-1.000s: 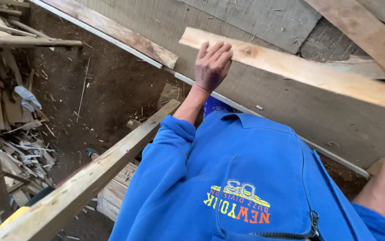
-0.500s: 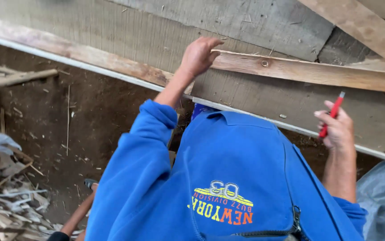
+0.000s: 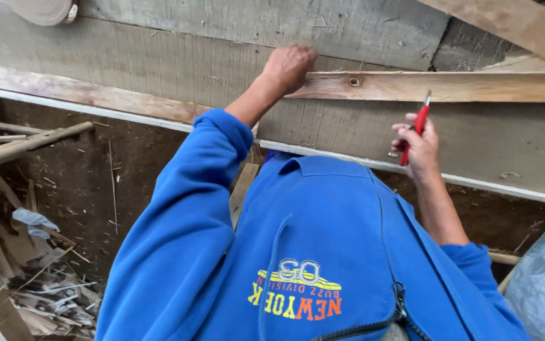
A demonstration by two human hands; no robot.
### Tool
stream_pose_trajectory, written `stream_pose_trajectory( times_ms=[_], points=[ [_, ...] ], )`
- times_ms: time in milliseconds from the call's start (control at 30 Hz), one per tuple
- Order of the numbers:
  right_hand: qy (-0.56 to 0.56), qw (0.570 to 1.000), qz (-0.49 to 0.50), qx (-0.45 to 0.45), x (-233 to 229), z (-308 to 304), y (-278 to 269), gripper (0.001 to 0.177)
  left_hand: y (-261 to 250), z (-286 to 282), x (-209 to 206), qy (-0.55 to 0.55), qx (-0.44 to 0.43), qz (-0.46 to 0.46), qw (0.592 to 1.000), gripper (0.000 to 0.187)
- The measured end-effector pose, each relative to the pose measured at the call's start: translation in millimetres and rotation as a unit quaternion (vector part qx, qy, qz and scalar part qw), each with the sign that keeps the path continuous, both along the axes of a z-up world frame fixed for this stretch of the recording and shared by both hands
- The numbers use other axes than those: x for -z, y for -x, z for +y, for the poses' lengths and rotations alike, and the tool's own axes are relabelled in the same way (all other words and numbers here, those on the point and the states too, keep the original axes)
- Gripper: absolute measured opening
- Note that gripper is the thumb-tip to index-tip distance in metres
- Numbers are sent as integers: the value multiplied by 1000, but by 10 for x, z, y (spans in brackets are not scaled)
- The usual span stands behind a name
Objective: Using a utility knife to cut and score thin wooden strips or bark.
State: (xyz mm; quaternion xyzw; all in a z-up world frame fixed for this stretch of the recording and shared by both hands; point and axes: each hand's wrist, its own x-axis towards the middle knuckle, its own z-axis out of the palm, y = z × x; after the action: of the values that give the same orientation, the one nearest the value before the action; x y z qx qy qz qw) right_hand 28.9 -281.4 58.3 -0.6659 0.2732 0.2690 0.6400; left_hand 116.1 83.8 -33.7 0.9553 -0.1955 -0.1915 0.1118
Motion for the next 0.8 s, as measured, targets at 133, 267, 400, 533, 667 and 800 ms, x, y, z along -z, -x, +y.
stream_pose_trajectory(
  times_ms=[133,267,400,533,667,800],
  points=[
    [15,1000,-9,-23,3,98,-43,33,138,114,-252,22,-41,29,998,47],
    [94,992,-26,-75,-158,273,164,23,641,725,-765,89,-123,-4,988,47],
    [188,974,-9,-128,-209,545,394,20,1316,1683,-805,80,-149,12,986,45],
    [176,974,-1,-141,-280,1156,586,23,1870,2252,-536,60,-79,-5,995,48],
    [184,950,-4,-252,-271,1814,631,25,1958,2379,-423,52,-46,12,998,55],
    [152,942,-12,-299,-328,2366,581,28,1956,2409,-353,50,-17,-55,997,45]
  ],
)
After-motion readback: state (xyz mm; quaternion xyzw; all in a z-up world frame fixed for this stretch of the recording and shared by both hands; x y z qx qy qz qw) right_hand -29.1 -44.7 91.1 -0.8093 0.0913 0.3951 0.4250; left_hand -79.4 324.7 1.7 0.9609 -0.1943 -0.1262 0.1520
